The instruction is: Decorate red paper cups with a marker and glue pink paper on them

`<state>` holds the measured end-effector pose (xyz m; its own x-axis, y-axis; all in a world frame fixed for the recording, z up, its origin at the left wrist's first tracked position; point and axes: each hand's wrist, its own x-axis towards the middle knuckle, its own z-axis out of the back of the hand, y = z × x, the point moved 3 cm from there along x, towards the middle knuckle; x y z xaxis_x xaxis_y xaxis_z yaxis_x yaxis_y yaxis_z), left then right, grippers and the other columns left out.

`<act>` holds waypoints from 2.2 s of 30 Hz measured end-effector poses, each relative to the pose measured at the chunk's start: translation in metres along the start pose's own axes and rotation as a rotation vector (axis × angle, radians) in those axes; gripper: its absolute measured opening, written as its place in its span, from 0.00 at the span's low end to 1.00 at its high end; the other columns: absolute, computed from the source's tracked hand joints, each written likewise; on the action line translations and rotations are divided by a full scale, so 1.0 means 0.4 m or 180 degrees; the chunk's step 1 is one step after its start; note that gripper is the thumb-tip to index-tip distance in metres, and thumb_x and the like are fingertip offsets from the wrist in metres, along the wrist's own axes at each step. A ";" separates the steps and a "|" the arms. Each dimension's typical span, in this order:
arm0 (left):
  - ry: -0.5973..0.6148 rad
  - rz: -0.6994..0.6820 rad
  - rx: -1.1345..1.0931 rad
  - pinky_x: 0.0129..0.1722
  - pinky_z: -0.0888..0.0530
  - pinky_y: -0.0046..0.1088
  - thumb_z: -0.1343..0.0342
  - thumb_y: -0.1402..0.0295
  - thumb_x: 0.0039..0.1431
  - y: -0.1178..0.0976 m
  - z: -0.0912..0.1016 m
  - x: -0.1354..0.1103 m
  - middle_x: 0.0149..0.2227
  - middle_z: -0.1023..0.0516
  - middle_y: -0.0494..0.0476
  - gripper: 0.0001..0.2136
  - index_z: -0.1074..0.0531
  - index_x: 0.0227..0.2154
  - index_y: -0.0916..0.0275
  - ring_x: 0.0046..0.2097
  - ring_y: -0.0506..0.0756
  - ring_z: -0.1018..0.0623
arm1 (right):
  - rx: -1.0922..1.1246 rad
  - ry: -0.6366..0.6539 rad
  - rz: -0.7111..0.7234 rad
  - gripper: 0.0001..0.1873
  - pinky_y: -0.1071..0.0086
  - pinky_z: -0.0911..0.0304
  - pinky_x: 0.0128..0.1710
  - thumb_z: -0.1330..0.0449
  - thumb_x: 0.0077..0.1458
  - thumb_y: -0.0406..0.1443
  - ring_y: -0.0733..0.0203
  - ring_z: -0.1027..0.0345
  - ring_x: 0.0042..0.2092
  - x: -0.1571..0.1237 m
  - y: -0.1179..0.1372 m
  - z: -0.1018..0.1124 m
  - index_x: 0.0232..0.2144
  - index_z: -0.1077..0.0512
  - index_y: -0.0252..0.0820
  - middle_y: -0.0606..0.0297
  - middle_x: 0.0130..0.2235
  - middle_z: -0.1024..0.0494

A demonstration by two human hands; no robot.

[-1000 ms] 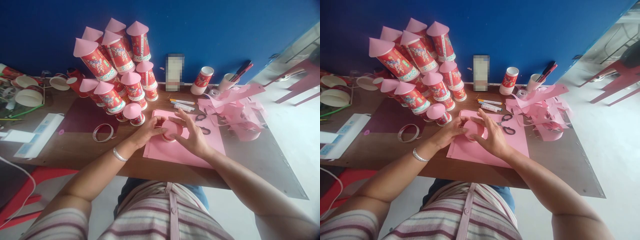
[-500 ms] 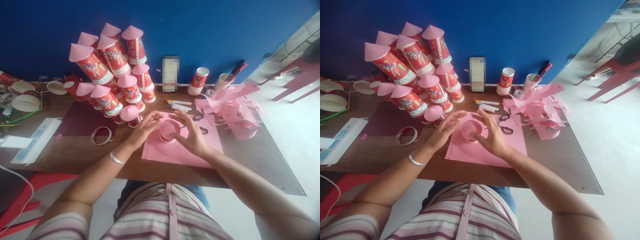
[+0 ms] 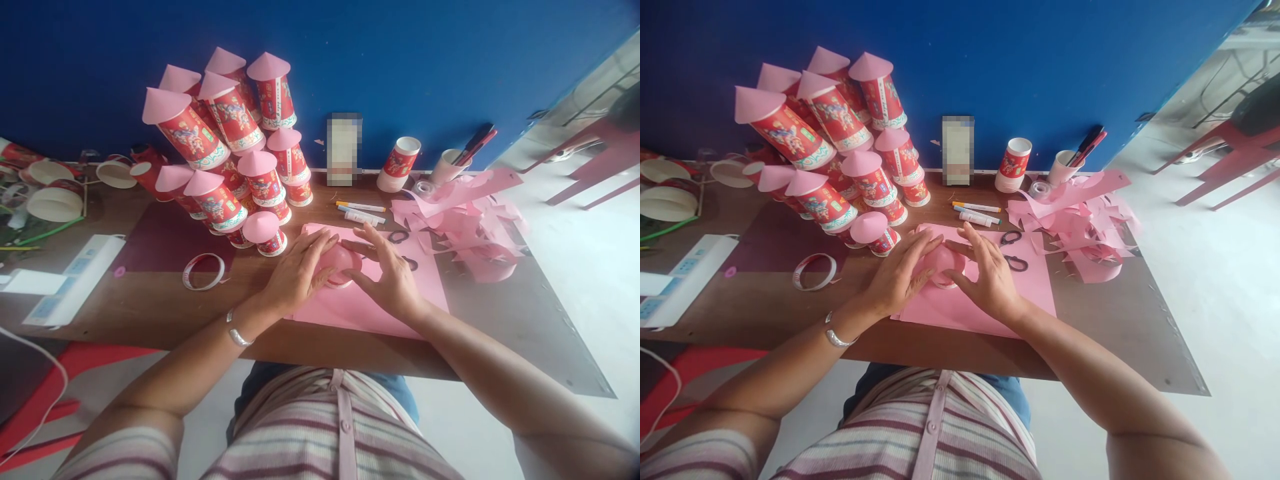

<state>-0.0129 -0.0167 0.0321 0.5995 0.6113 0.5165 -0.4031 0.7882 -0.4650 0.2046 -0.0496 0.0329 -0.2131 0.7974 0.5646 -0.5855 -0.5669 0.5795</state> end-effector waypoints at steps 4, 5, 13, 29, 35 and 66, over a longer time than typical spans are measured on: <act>-0.0231 0.0496 -0.0584 0.76 0.36 0.54 0.46 0.57 0.76 0.019 -0.002 -0.003 0.72 0.29 0.70 0.29 0.42 0.74 0.56 0.76 0.66 0.32 | 0.0005 0.0028 -0.0057 0.47 0.39 0.26 0.64 0.33 0.69 0.43 0.40 0.21 0.63 -0.001 -0.002 0.002 0.79 0.54 0.56 0.50 0.66 0.22; -0.0315 0.0727 -0.0841 0.74 0.34 0.53 0.46 0.55 0.76 0.028 -0.003 -0.004 0.72 0.30 0.70 0.28 0.40 0.73 0.57 0.75 0.66 0.31 | 0.0032 0.0031 -0.0081 0.47 0.38 0.26 0.64 0.33 0.69 0.43 0.39 0.21 0.63 -0.001 -0.003 0.003 0.79 0.54 0.56 0.50 0.66 0.22; -0.0400 0.2224 -0.2385 0.57 0.27 0.37 0.41 0.45 0.70 0.065 -0.033 0.020 0.53 0.23 0.59 0.24 0.29 0.54 0.59 0.56 0.58 0.24 | 0.0105 0.0125 -0.0061 0.47 0.38 0.27 0.65 0.31 0.68 0.43 0.39 0.26 0.67 0.003 0.005 -0.002 0.78 0.53 0.55 0.52 0.61 0.17; -0.0282 0.2457 -0.2666 0.55 0.31 0.38 0.41 0.42 0.66 0.018 -0.032 0.034 0.44 0.27 0.54 0.24 0.28 0.47 0.60 0.49 0.58 0.28 | 0.0272 0.0128 0.0022 0.47 0.38 0.29 0.67 0.32 0.69 0.43 0.41 0.27 0.69 0.009 0.012 0.000 0.78 0.54 0.58 0.53 0.63 0.19; -0.0140 0.2307 -0.2697 0.59 0.31 0.38 0.39 0.42 0.64 0.009 -0.035 0.033 0.49 0.26 0.57 0.25 0.28 0.48 0.60 0.54 0.59 0.27 | 0.0169 0.0208 -0.0043 0.48 0.38 0.29 0.66 0.33 0.70 0.44 0.42 0.29 0.70 0.007 0.007 -0.013 0.79 0.55 0.54 0.51 0.62 0.18; -0.0215 0.2562 -0.3495 0.61 0.31 0.39 0.27 0.50 0.56 0.047 -0.049 0.022 0.53 0.23 0.59 0.28 0.25 0.52 0.61 0.57 0.60 0.26 | 0.2461 0.0623 -0.1624 0.49 0.37 0.35 0.71 0.27 0.59 0.55 0.42 0.34 0.73 0.025 -0.093 -0.037 0.74 0.40 0.54 0.50 0.70 0.27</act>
<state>-0.0016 0.0023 0.0137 0.4142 0.8981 -0.1475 0.1497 -0.2271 -0.9623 0.2125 -0.0174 0.0083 -0.2429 0.9677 0.0676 0.0216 -0.0642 0.9977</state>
